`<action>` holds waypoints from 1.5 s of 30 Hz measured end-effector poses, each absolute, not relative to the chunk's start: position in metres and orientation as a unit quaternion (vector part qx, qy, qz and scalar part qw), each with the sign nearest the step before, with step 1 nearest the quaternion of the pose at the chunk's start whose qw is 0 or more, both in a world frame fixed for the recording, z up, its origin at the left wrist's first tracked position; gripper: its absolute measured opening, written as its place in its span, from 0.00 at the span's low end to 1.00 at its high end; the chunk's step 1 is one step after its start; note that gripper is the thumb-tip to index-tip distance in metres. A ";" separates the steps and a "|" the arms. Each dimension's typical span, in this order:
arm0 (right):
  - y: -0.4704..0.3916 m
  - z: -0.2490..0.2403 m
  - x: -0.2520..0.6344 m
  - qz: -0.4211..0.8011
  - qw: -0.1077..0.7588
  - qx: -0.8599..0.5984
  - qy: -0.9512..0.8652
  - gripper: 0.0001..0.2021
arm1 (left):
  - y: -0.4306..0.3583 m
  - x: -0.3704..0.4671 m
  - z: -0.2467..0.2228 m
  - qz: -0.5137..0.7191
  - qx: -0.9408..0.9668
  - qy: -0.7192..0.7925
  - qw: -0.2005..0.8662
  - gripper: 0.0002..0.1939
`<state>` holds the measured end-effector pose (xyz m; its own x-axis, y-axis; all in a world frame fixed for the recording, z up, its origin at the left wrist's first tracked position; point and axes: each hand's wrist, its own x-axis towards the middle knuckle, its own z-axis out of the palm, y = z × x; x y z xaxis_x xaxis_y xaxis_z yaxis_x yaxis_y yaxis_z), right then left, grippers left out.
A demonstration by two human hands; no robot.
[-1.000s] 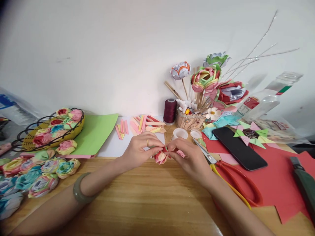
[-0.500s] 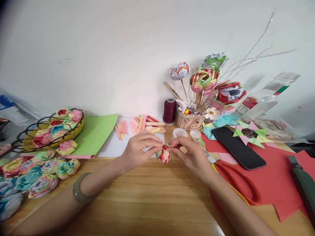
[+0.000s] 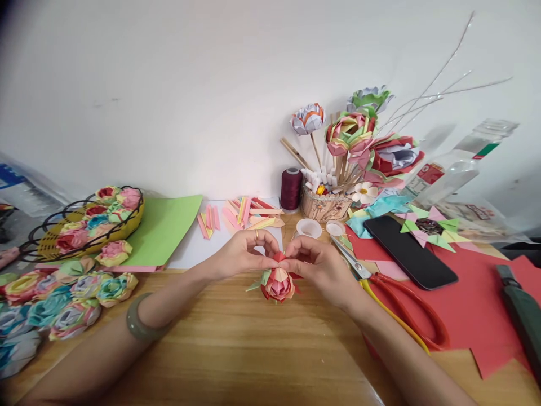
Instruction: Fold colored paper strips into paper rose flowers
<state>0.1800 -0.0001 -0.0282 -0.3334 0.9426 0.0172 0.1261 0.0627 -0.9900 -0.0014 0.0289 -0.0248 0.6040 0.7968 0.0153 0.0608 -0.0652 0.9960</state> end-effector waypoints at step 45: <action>0.005 -0.048 0.177 0.532 0.243 -0.472 -0.660 0.09 | 0.043 -0.006 -0.062 0.204 0.622 0.381 0.653 0.12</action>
<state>0.1765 0.0046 -0.0476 -0.4368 0.8811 -0.1814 0.3644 -0.0111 -0.9312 -0.0062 0.0427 -0.0620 0.6266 0.7402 -0.2438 0.2064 0.1440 0.9678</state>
